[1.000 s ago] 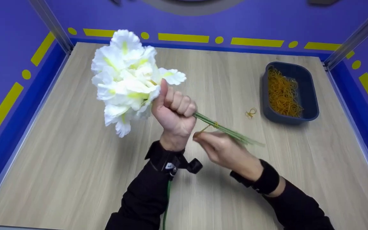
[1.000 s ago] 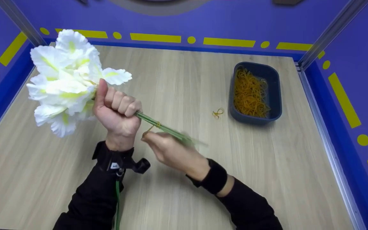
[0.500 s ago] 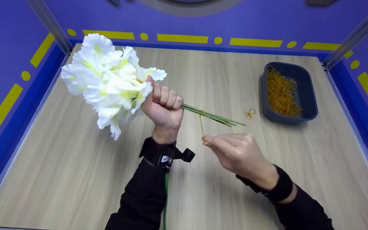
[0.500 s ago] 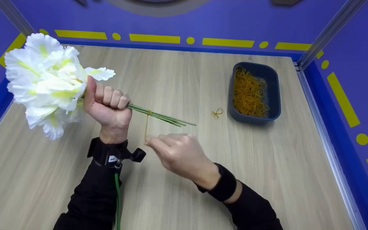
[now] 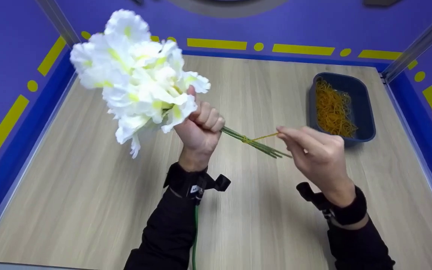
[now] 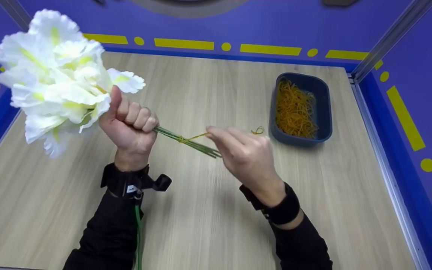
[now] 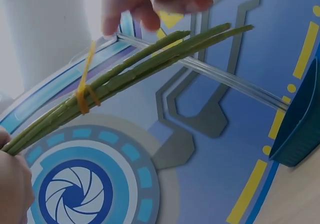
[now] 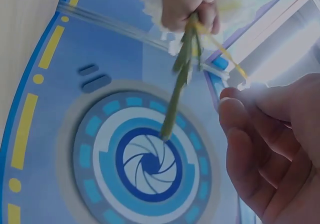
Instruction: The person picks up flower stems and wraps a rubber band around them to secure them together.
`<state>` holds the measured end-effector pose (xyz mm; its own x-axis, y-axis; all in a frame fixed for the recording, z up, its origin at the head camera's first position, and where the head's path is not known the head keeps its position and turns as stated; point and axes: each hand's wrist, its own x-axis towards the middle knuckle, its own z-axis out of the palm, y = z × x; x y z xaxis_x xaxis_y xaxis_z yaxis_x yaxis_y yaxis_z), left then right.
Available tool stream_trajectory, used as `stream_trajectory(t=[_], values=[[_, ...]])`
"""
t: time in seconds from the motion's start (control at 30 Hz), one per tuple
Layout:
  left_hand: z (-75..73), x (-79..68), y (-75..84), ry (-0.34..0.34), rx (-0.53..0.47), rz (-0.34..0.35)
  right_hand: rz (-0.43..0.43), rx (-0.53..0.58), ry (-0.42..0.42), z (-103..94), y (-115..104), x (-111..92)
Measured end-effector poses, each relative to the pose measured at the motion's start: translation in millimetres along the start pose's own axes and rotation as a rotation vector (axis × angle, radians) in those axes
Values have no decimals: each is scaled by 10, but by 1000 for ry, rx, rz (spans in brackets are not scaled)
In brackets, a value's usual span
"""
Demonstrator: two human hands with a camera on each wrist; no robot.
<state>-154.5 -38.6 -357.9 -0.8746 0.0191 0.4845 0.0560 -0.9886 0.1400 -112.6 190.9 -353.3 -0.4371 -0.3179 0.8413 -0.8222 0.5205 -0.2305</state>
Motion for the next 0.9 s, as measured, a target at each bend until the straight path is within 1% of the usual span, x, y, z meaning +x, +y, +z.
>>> stream_trajectory(t=[0.07, 0.13, 0.2, 0.27, 0.37, 0.43, 0.53, 0.67, 0.9], values=[[23, -7, -27, -14, 29, -70, 36, 50, -14, -6, 46, 7], [24, -15, -52, -26, 54, -128, 67, 110, -56, -16, 78, 8], [21, -16, -68, -31, 70, -158, 79, 189, -110, -18, 93, 3], [16, -14, -75, -31, 74, -154, 61, 269, -168, 1, 93, -5], [8, -10, -90, -20, 77, -118, 25, 378, -240, 53, 80, -23], [4, -14, -99, -14, 75, -92, 10, 423, -275, 99, 69, -31], [10, -26, -113, 3, 78, -76, 29, 434, -304, 148, 57, -36], [18, -37, -127, 26, 75, -80, 48, 396, -337, 165, 56, -34], [14, -34, -142, 33, 69, -71, -4, 340, -382, 160, 75, -22]])
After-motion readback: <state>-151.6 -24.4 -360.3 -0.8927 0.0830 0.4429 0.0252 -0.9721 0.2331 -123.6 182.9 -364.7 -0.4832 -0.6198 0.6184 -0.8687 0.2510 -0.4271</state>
